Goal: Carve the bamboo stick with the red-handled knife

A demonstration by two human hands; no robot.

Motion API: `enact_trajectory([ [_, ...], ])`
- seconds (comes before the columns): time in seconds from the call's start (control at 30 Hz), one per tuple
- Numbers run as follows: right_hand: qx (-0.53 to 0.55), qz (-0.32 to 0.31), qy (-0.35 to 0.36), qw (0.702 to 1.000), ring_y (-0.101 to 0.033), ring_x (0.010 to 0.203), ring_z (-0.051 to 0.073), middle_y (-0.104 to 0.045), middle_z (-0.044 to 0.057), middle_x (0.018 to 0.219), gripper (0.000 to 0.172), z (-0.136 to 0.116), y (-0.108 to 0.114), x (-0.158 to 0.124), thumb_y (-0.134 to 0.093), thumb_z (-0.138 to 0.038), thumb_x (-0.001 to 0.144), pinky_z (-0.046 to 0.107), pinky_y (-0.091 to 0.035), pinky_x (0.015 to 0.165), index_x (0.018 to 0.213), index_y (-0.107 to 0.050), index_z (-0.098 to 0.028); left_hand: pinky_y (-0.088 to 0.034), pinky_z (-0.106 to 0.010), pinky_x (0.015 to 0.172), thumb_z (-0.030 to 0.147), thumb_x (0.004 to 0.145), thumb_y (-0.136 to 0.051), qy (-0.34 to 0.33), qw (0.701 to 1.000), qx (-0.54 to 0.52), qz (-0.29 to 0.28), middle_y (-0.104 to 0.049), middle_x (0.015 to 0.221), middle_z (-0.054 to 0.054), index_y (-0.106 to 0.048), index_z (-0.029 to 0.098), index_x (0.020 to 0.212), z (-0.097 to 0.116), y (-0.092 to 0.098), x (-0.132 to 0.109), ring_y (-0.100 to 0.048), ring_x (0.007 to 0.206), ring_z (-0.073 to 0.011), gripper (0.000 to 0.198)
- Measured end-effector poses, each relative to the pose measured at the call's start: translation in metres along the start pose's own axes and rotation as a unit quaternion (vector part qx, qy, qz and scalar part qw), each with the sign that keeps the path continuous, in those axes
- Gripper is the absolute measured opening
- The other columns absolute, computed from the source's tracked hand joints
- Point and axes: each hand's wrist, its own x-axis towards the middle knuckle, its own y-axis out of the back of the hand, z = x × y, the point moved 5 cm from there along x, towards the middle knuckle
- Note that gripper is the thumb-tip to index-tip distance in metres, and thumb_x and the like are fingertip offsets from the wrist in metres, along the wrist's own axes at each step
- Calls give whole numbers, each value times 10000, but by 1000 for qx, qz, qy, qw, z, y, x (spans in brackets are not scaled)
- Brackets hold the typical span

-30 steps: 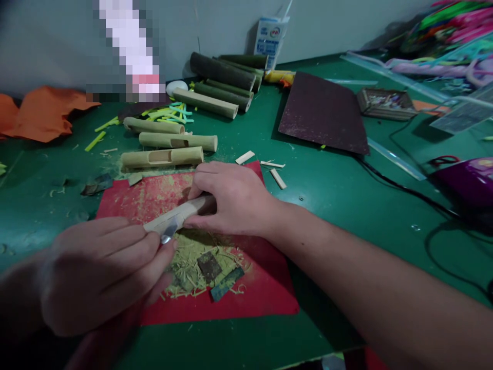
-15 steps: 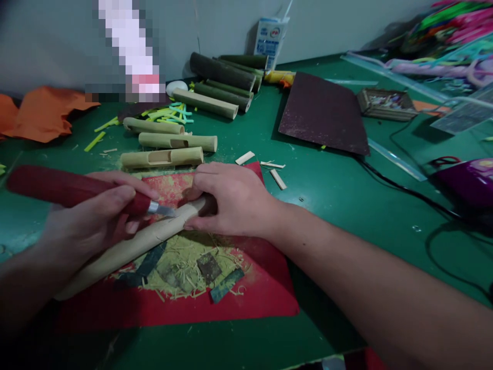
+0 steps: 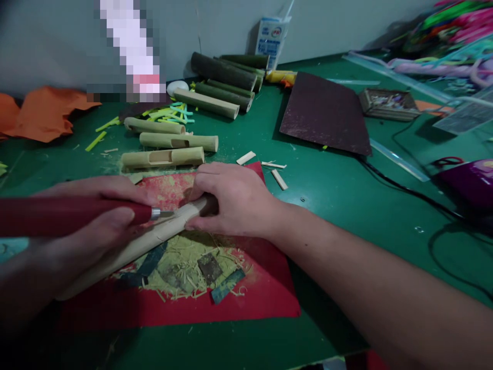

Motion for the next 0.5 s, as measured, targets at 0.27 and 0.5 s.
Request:
enact_trajectory([
  [0.27,12,23,15,1000,-605,826,178,-678,44,896,291,1,1,-2,-784,-425,766,292,-387,697,875,-671,-179,-546,-229,667,335,823,-660,-204,966,158,-19,-746,816,33,-698,292,932,22,-2,-6,-701,701,-150,124],
  [0.5,5,15,9,1000,-606,833,191,-673,48,886,321,0,1,-1,-789,-446,757,298,-387,699,876,-670,-173,-552,-245,771,208,841,-617,-203,967,148,-35,-749,894,30,-687,272,896,27,-7,-1,-703,811,-147,110],
])
